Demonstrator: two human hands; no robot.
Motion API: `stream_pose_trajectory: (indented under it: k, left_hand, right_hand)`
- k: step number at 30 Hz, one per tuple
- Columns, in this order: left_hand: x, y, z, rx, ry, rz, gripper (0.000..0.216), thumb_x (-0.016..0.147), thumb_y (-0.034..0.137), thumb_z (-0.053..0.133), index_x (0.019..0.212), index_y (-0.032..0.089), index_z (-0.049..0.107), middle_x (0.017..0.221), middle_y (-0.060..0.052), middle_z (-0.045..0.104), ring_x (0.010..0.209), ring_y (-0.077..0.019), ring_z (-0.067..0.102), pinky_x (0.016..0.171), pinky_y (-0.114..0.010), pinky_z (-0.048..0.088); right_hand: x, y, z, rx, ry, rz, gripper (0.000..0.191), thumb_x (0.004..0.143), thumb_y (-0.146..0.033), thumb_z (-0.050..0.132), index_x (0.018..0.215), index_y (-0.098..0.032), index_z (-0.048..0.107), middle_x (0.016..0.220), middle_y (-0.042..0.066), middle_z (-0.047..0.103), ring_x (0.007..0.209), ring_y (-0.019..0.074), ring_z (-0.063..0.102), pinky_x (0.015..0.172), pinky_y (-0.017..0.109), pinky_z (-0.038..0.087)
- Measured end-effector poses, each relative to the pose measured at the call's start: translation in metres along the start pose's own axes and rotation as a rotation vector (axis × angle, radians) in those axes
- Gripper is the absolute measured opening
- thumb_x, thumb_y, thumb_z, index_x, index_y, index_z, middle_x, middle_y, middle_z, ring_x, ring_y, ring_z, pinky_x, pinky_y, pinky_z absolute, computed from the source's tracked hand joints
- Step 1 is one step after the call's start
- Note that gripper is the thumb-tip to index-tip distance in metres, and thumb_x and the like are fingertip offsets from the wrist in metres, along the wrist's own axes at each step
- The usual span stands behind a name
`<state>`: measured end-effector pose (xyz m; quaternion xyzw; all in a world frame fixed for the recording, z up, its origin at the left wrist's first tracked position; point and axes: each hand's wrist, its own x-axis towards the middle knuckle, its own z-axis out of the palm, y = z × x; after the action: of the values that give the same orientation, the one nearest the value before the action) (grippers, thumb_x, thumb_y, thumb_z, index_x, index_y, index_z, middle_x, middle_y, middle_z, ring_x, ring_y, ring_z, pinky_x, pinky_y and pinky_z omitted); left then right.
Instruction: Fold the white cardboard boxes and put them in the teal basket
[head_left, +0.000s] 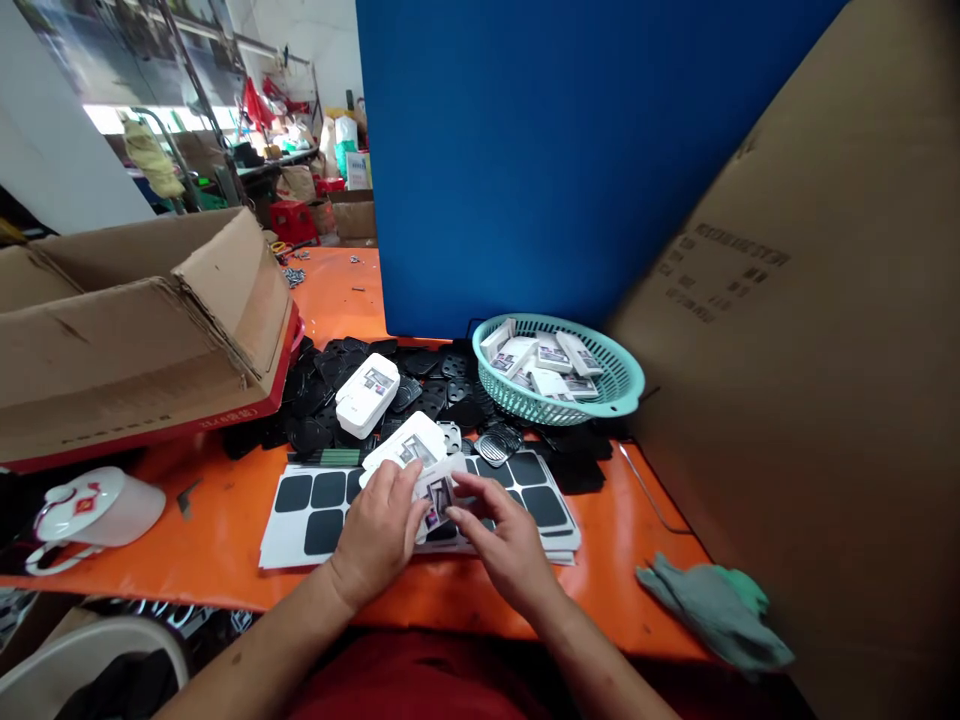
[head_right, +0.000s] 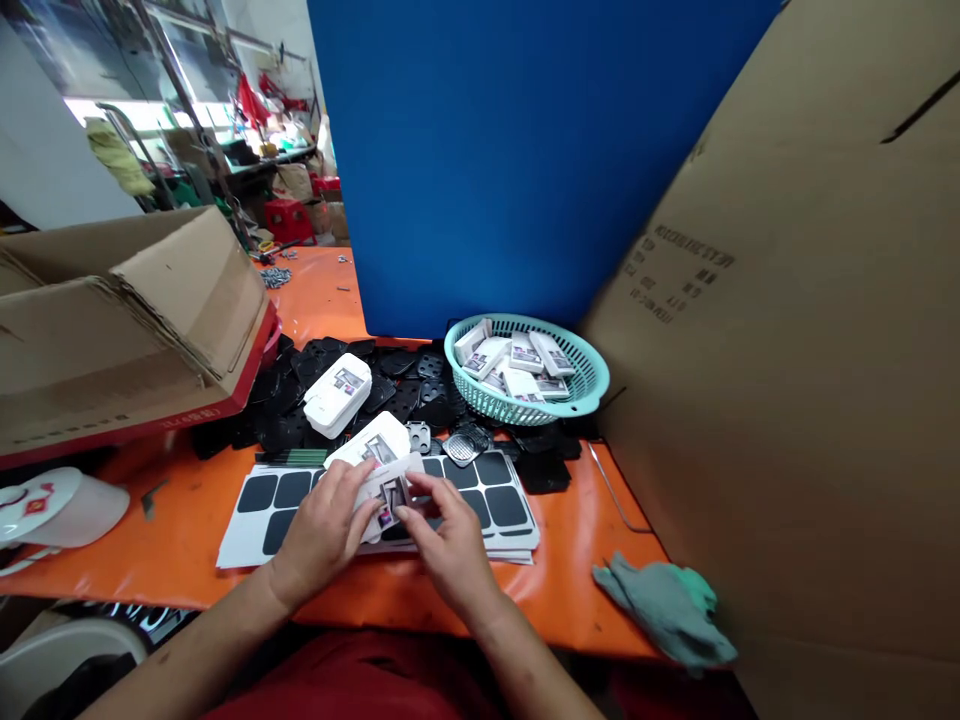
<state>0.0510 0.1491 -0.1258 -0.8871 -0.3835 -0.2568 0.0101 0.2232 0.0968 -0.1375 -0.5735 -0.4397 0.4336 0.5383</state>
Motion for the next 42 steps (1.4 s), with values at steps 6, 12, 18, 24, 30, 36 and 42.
stream_pose_trajectory:
  k: [6, 12, 18, 24, 30, 36, 42]
  left_hand:
    - [-0.016, 0.027, -0.006, 0.009, 0.129, 0.178, 0.028, 0.093, 0.011, 0.045, 0.121, 0.012, 0.050, 0.089, -0.010, 0.057, 0.076, -0.0202, 0.055, 0.064, -0.031, 0.052]
    - [-0.019, 0.041, -0.011, -0.102, 0.061, 0.303, 0.022, 0.092, 0.015, 0.049, 0.113, 0.009, 0.053, 0.082, -0.009, 0.060, 0.071, -0.0196, 0.054, 0.061, -0.032, 0.048]
    - [-0.035, 0.053, 0.002, -0.052, -0.337, 0.278, 0.092, 0.070, 0.070, 0.065, 0.129, 0.002, 0.046, 0.101, -0.020, 0.066, 0.084, -0.0322, 0.061, 0.074, -0.048, 0.051]
    - [-0.053, 0.071, 0.024, 0.126, -0.455, 0.030, 0.090, 0.074, 0.046, 0.074, 0.142, 0.002, 0.034, 0.128, -0.027, 0.057, 0.098, -0.0341, 0.064, 0.078, -0.045, 0.054]
    - [-0.049, 0.070, 0.030, -0.199, -0.603, -0.112, 0.062, 0.089, 0.022, 0.054, 0.143, 0.005, 0.030, 0.123, -0.023, 0.063, 0.101, -0.0283, 0.067, 0.082, -0.039, 0.057]
    - [-0.053, 0.065, 0.037, -0.214, -0.359, -0.026, 0.091, 0.081, 0.028, 0.065, 0.147, 0.005, 0.006, 0.137, -0.030, 0.049, 0.118, -0.0367, 0.058, 0.090, -0.047, 0.053]
    - [-0.051, 0.057, 0.026, -0.167, -0.090, 0.192, 0.055, 0.091, 0.022, 0.045, 0.140, 0.005, 0.026, 0.102, -0.019, 0.068, 0.074, -0.0240, 0.066, 0.062, -0.035, 0.055]
  right_hand:
    - [-0.027, -0.011, -0.017, 0.386, -0.077, 0.352, 0.034, 0.067, -0.039, 0.082, 0.086, -0.017, 0.066, 0.083, 0.001, 0.068, 0.043, 0.0030, 0.043, 0.043, 0.019, 0.037]
    - [-0.066, -0.007, -0.027, 0.597, -0.223, 0.558, 0.028, 0.073, -0.039, 0.079, 0.089, -0.018, 0.068, 0.080, -0.004, 0.068, 0.031, -0.0045, 0.026, 0.054, 0.021, 0.049]
    - [-0.065, 0.002, -0.039, 0.375, -0.172, 0.536, 0.039, 0.068, -0.050, 0.078, 0.074, -0.014, 0.066, 0.047, -0.003, 0.059, 0.030, 0.0006, 0.030, 0.033, 0.015, 0.015]
    - [-0.053, -0.002, -0.035, 0.258, -0.163, 0.497, 0.040, 0.062, -0.052, 0.078, 0.066, -0.016, 0.061, 0.043, -0.005, 0.053, 0.029, 0.0043, 0.036, 0.028, 0.016, 0.015]
    - [-0.050, -0.002, -0.028, 0.347, -0.070, 0.461, 0.041, 0.057, -0.047, 0.083, 0.069, -0.017, 0.058, 0.062, -0.002, 0.062, 0.034, 0.0045, 0.045, 0.027, 0.013, 0.020]
    - [-0.054, 0.004, -0.023, 0.346, -0.075, 0.421, 0.044, 0.065, -0.054, 0.078, 0.077, -0.020, 0.053, 0.050, -0.008, 0.055, 0.028, 0.0027, 0.038, 0.027, 0.013, 0.022]
    - [-0.059, 0.007, -0.025, 0.260, -0.345, 0.543, 0.037, 0.067, -0.049, 0.077, 0.076, -0.016, 0.061, 0.053, -0.004, 0.060, 0.032, 0.0054, 0.046, 0.029, 0.014, 0.028]
